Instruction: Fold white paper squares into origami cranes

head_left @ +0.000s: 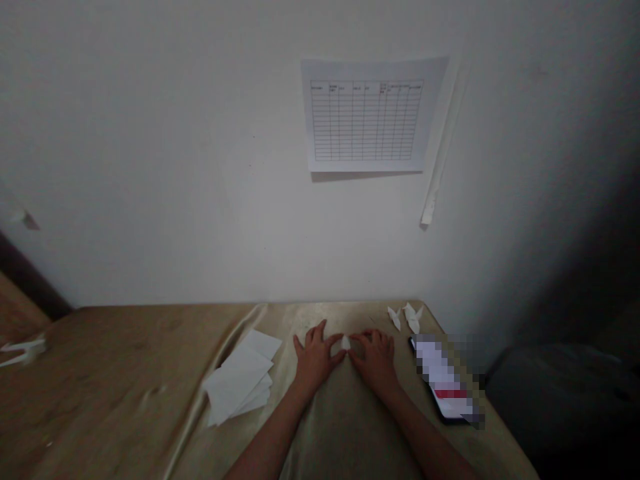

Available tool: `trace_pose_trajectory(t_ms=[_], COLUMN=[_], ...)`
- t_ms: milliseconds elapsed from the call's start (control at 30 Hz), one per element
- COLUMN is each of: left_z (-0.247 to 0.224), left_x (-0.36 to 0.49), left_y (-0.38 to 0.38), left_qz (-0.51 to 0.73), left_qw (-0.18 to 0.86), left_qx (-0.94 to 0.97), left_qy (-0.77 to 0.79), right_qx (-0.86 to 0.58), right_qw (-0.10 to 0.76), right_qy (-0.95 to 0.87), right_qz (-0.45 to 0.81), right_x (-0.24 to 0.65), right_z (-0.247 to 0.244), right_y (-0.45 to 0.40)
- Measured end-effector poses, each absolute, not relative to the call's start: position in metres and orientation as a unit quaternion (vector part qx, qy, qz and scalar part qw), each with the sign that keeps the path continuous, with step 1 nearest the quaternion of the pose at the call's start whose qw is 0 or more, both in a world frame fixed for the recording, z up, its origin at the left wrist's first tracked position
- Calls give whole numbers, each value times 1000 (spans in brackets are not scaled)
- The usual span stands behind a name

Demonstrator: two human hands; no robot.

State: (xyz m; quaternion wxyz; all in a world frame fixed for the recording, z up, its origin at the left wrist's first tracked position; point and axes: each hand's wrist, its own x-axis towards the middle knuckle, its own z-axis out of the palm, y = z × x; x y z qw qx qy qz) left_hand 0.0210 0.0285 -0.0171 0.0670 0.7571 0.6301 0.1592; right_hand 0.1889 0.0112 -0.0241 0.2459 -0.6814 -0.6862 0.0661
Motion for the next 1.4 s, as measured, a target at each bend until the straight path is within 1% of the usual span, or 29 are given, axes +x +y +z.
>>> trace_pose_trajectory(t_ms=[133, 300, 567, 1167, 1400], left_z=[-14, -8, -5, -4, -11], left_x=[25, 28, 24, 19, 17], left_y=[28, 25, 28, 28, 32], left_qz=[178, 204, 181, 142, 143], left_qw=[88, 91, 123, 117, 102], left_qx=[748, 770, 765, 756, 757], left_qy=[633, 598, 605, 628, 629], right_qx=[-673, -659, -666, -662, -666], right_qw=[262, 275, 284, 241, 242], right_qy=[-688, -696, -685, -704, -701], right_qz=[63, 71, 80, 93, 83], right_x=[188, 191, 197, 196, 194], right_z=[-21, -21, -26, -24, -25], right_y=[10, 12, 17, 14, 12])
